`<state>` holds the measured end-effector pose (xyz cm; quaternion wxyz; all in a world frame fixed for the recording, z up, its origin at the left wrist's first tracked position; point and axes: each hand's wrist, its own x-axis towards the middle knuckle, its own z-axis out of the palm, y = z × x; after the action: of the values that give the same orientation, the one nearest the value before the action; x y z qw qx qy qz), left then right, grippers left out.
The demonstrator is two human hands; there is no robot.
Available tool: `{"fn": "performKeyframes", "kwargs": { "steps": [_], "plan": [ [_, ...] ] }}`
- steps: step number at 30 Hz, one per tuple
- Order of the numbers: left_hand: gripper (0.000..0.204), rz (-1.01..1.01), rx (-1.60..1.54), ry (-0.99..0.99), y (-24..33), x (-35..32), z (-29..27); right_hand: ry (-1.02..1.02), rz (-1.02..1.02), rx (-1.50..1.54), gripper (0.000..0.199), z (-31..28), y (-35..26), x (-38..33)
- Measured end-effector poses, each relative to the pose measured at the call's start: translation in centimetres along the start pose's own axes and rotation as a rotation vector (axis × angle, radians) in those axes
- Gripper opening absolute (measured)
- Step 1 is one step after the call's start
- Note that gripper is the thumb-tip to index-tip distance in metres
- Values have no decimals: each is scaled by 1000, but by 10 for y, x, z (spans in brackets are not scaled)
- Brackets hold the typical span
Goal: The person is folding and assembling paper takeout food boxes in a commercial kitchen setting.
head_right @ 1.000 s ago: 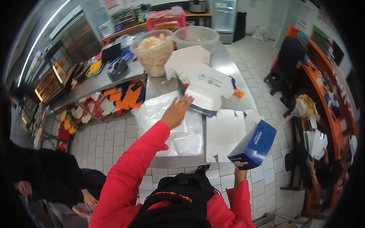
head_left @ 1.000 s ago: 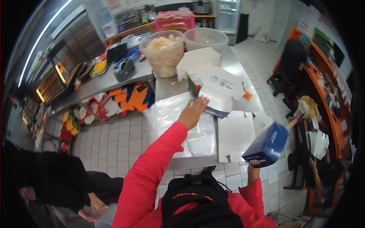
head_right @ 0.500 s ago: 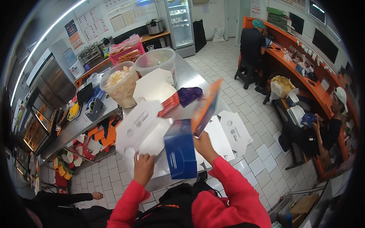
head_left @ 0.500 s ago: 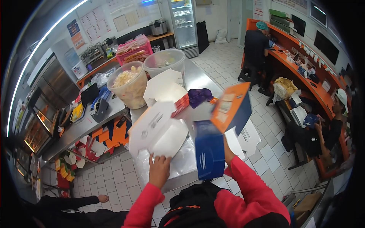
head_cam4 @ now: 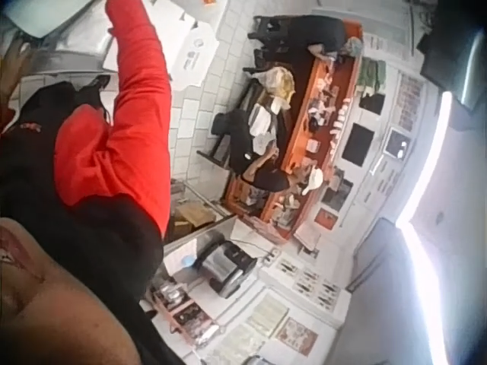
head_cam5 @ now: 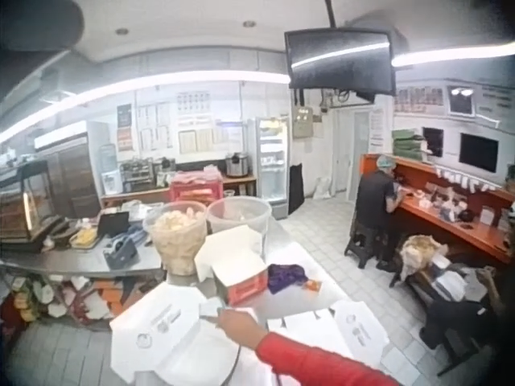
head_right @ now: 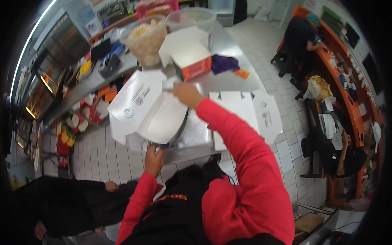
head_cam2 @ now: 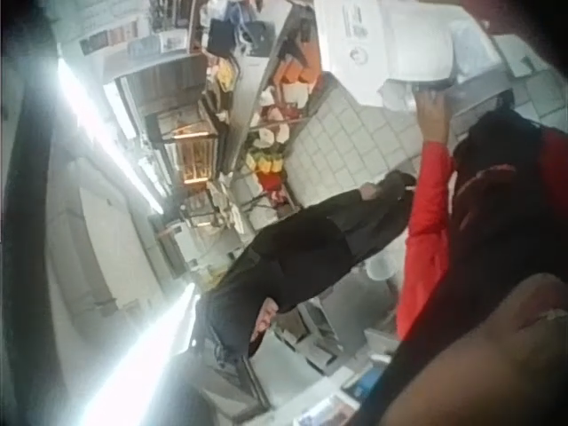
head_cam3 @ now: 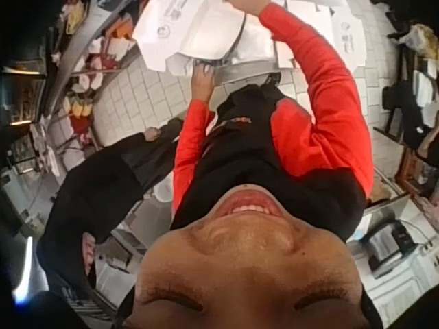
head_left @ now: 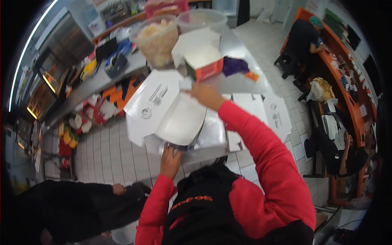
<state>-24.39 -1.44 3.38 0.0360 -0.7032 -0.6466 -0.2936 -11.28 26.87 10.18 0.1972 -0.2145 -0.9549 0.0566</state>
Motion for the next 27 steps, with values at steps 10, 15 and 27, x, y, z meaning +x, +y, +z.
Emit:
{"fn": "performKeyframes", "kwargs": {
  "steps": [10,15,27],
  "plan": [
    [43,-69,136,97,21,7,8,374,-86,-37,36,-28,-48,-15],
    [31,-66,72,139,19,-2,13,1,-77,300,34,-24,-143,-70],
    [37,-40,158,144,2,-2,8,-106,-181,106,31,10,-144,-83]
  ]
}}
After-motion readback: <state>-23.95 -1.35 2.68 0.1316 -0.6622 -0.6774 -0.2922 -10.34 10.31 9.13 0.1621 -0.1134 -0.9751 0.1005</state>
